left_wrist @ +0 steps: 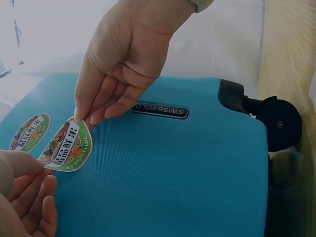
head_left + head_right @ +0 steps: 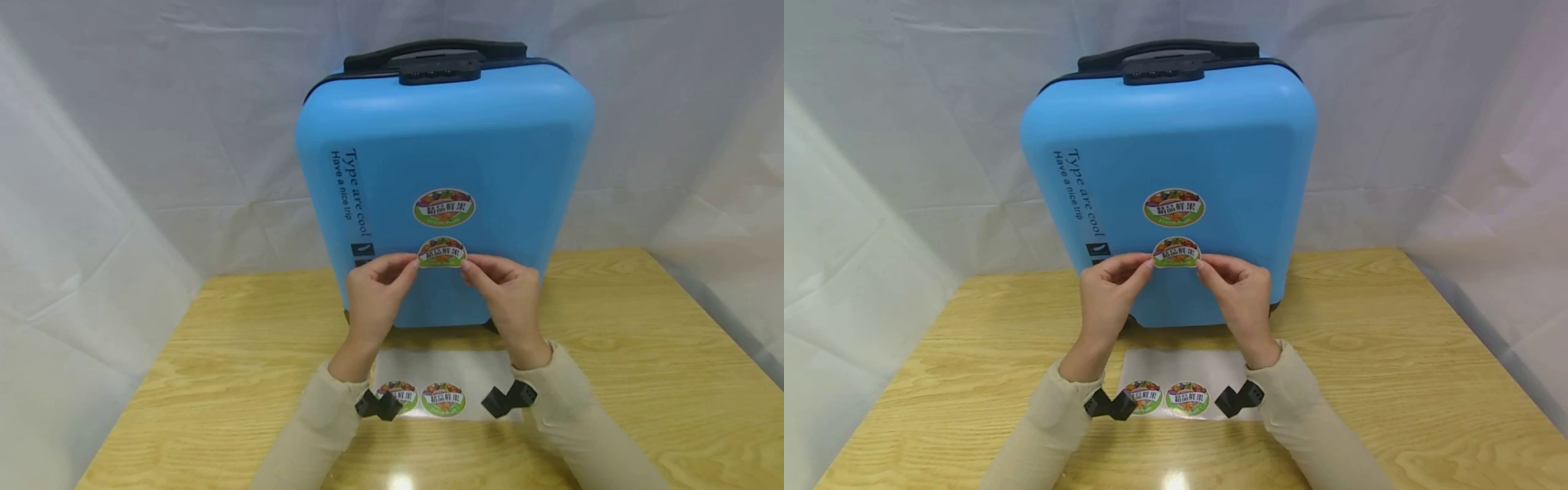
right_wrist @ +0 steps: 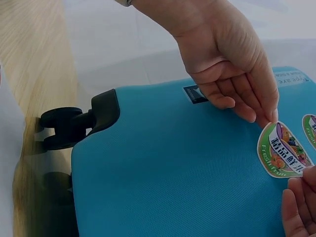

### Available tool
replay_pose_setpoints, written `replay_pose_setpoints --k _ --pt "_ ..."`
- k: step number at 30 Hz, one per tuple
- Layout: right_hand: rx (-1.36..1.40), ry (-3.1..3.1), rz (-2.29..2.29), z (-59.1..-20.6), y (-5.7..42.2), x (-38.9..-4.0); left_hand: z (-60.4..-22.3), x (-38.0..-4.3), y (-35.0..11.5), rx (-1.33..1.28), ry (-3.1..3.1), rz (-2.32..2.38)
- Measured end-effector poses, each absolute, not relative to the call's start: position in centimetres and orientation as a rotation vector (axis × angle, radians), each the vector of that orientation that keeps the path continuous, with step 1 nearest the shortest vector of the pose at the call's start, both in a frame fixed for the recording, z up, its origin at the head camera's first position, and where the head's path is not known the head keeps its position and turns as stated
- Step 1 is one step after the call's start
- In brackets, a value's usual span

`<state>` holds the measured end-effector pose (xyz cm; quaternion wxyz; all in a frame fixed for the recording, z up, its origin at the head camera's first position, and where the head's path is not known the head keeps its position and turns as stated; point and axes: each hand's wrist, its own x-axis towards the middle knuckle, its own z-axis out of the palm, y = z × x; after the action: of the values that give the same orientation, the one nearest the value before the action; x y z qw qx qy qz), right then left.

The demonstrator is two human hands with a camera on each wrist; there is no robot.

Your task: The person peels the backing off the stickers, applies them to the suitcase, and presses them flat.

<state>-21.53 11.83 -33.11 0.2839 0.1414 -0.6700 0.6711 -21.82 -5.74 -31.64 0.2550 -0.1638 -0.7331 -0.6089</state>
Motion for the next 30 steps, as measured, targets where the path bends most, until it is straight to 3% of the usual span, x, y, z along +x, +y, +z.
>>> replay_pose_setpoints --k 14,23,30 --pt "0.383 -1.814 1.693 -33.1 11.8 -21.7 -31.6 -21.9 -6.0 -0.454 -1.986 -1.619" --pt "0.324 -1.899 1.551 -30.5 11.1 -19.9 -31.5 -21.9 -6.0 -0.463 -1.999 -1.560" --pt "0.299 -1.974 1.414 -31.7 11.8 -21.2 -31.5 -21.9 -5.8 -0.445 -2.025 -1.487"
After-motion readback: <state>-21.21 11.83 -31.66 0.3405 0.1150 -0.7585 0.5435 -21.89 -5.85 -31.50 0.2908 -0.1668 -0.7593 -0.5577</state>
